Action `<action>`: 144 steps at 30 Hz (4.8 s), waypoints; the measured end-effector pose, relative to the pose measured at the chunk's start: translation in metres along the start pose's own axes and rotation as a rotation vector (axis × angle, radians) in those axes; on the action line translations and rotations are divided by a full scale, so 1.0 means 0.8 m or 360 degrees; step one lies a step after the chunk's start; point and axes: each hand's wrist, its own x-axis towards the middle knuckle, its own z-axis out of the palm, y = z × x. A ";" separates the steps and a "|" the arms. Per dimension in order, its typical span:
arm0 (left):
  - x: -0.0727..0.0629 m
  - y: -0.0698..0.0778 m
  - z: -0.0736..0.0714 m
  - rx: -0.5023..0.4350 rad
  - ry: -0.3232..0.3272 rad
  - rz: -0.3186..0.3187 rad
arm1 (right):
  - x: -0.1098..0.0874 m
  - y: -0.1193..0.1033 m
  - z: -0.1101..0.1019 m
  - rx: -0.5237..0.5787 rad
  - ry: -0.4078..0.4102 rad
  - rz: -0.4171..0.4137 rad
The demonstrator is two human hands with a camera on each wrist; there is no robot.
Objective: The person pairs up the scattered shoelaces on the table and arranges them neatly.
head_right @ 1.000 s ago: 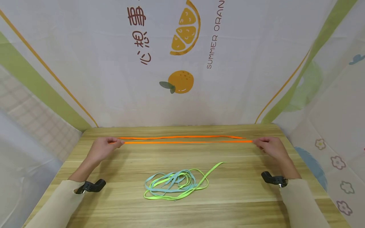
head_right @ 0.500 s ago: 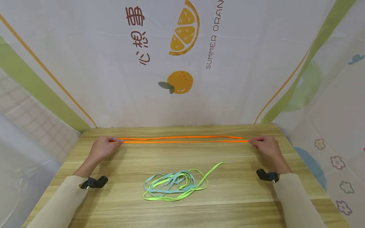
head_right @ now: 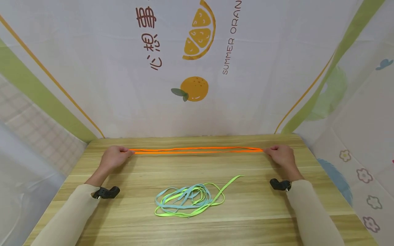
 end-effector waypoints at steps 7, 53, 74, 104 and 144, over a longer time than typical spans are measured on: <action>0.002 0.003 0.001 0.0046 0.0014 -0.0030 | 0.006 -0.002 0.006 0.0000 0.0009 0.0052; 0.045 -0.033 0.025 0.0047 -0.0014 -0.0181 | 0.021 -0.016 0.026 -0.0001 -0.0065 0.0151; 0.021 -0.026 0.006 0.0031 0.0024 -0.0247 | 0.013 -0.005 0.021 -0.0038 -0.0042 0.0084; -0.064 0.064 0.024 -0.0374 0.0007 0.0072 | -0.056 -0.113 0.038 0.0293 0.0004 -0.0306; -0.162 0.155 0.120 -0.0046 -0.0565 0.0802 | -0.138 -0.260 0.136 0.0213 -0.0649 -0.0940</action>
